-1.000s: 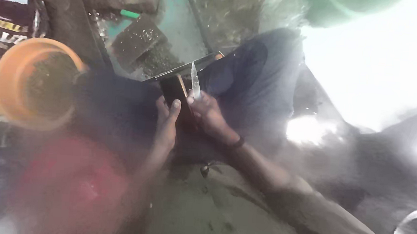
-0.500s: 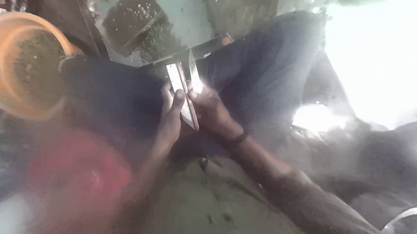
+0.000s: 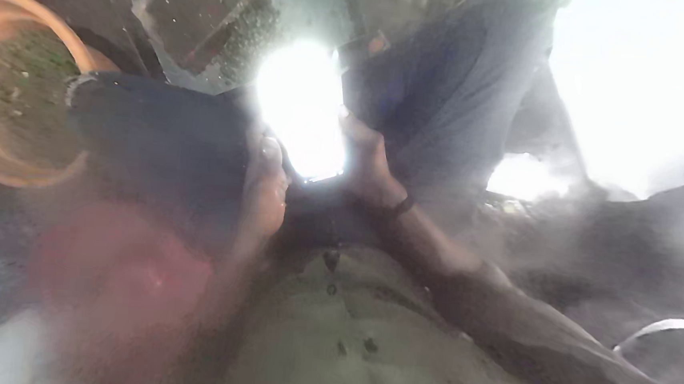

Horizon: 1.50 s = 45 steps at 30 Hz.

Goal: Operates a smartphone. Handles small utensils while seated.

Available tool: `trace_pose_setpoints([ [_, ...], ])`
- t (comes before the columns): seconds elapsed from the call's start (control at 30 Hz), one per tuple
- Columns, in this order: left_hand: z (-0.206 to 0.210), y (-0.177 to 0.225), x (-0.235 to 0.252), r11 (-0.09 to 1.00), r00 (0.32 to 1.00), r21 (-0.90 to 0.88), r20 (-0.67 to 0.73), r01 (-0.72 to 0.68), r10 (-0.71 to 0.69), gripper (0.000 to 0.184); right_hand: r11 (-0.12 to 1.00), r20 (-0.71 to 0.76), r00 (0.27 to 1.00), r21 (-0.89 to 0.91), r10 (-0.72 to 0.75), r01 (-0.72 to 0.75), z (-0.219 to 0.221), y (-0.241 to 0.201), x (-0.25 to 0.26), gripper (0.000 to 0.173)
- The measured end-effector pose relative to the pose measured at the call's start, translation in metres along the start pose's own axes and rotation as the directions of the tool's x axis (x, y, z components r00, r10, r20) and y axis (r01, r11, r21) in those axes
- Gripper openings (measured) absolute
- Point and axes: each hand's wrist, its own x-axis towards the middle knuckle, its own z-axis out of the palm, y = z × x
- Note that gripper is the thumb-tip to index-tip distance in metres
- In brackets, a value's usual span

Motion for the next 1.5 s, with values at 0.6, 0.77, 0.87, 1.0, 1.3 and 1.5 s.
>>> trace_pose_setpoints([
  [0.6,-0.001,-0.001,0.017,0.997,0.997,-0.067,0.062,-0.034,0.038,0.089,0.996,-0.112,0.994,0.087,0.008,0.002,0.005,-0.003,0.023,0.037],
  [0.77,-0.002,-0.002,0.02,0.995,0.996,-0.093,0.078,-0.037,0.044,0.09,0.996,-0.114,0.994,0.09,-0.008,0.018,0.003,-0.001,0.024,0.037],
  [0.87,-0.003,-0.003,0.021,0.995,0.995,-0.089,0.084,-0.041,0.048,0.087,0.997,-0.12,0.993,0.08,-0.003,0.013,0.003,-0.002,0.024,0.036],
  [1.0,-0.005,-0.004,0.023,0.997,0.995,-0.078,0.097,-0.03,0.037,0.087,0.998,-0.126,0.992,0.058,-0.008,0.016,0.002,0.001,0.025,0.036],
  [1.3,-0.004,-0.004,0.026,0.994,0.995,-0.111,0.097,-0.007,0.018,0.088,0.996,-0.165,0.986,0.091,0.022,-0.007,0.004,-0.002,0.023,0.035],
  [1.5,-0.007,-0.006,0.029,0.995,0.995,-0.098,0.102,0.002,0.008,0.092,0.999,-0.117,0.993,-0.041,-0.014,0.009,-0.003,-0.001,0.005,0.038],
])
